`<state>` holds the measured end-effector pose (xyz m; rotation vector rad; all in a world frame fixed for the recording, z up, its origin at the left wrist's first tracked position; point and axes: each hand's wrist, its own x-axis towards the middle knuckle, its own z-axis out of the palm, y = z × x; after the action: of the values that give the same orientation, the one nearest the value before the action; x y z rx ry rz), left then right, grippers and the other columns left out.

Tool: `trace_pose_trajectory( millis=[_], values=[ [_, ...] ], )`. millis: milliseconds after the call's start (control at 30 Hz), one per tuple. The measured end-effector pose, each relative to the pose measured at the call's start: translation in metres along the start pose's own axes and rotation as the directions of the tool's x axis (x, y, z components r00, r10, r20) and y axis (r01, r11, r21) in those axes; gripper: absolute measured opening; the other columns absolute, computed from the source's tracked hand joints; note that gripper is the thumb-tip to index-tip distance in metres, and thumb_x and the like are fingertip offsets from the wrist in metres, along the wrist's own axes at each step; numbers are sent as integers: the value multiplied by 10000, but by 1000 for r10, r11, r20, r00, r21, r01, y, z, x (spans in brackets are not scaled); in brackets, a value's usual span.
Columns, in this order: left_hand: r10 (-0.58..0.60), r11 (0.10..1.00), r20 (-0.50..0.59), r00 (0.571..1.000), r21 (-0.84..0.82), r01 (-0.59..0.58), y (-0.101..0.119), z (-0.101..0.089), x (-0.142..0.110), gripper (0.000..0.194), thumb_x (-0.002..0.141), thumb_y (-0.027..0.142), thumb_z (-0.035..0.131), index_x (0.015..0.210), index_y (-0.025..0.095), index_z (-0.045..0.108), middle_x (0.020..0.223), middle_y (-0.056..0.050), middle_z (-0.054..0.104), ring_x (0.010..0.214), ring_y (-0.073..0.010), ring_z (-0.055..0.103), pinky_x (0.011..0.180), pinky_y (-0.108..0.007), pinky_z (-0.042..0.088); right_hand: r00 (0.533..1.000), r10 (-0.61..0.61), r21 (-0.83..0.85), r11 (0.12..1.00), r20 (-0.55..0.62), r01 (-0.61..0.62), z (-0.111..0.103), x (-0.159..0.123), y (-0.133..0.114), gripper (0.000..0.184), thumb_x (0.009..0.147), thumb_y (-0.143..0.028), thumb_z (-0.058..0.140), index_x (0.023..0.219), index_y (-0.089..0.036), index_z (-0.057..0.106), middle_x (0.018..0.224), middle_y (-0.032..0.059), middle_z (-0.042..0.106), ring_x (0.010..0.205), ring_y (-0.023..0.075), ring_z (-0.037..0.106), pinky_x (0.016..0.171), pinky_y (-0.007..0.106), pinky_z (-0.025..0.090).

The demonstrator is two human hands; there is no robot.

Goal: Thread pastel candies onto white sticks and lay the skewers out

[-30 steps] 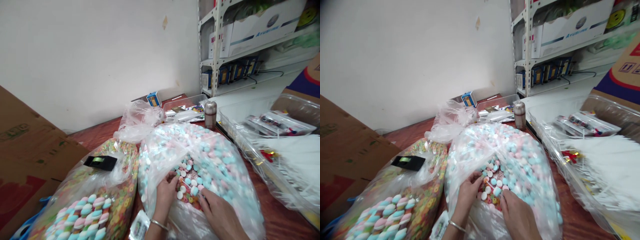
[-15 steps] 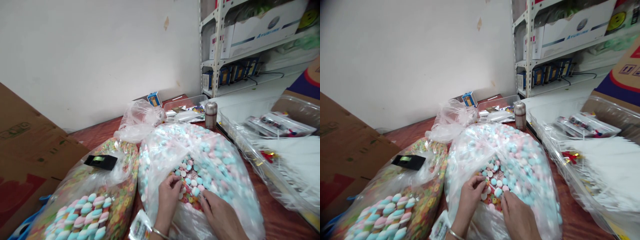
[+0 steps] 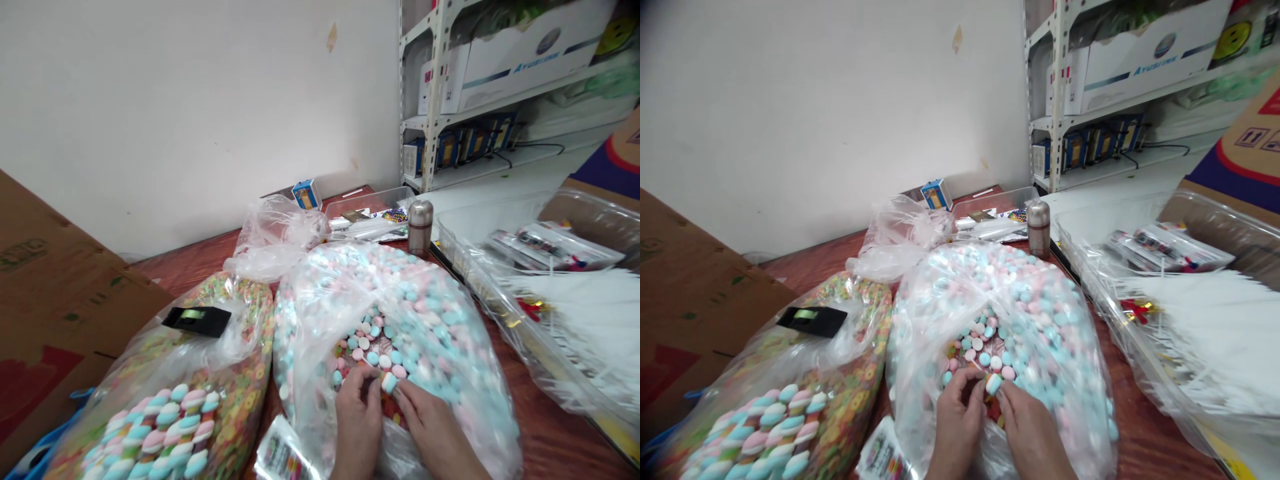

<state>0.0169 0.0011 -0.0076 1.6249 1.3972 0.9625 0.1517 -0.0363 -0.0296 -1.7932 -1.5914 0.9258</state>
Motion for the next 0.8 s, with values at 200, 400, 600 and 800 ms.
trace_pose_trajectory(
  millis=[200,400,600,800],
  values=[
    [32,973,-24,999,230,-25,-1,-16,20,274,906,232,453,1112,211,633,1064,-83,694,971,-221,638,859,-333,466,998,-17,-93,996,-65,11,-18,30,-12,270,933,-308,356,729,-230,515,705,-3,642,674,163,596,611,245,351],
    [-22,783,13,1000,622,10,-3,-19,50,201,908,279,458,817,203,621,831,-67,672,815,-217,622,744,-308,407,996,-60,-224,974,-64,45,-15,64,-23,185,876,-233,472,779,-218,629,784,42,698,726,197,630,593,262,303],
    [20,838,30,999,545,-33,-1,-15,44,153,890,289,497,794,212,589,795,-39,647,742,-192,592,655,-281,357,993,-110,-209,973,-39,100,-1,66,-19,157,847,-177,501,891,-192,651,904,69,677,808,199,629,649,254,346],
    [-88,994,-37,995,54,90,3,-16,41,172,839,351,581,855,189,637,769,-29,661,689,-177,609,647,-279,438,991,-124,-8,992,-56,124,-19,51,-16,152,862,-238,473,830,-186,612,796,21,650,773,189,607,667,258,396]
  ],
)
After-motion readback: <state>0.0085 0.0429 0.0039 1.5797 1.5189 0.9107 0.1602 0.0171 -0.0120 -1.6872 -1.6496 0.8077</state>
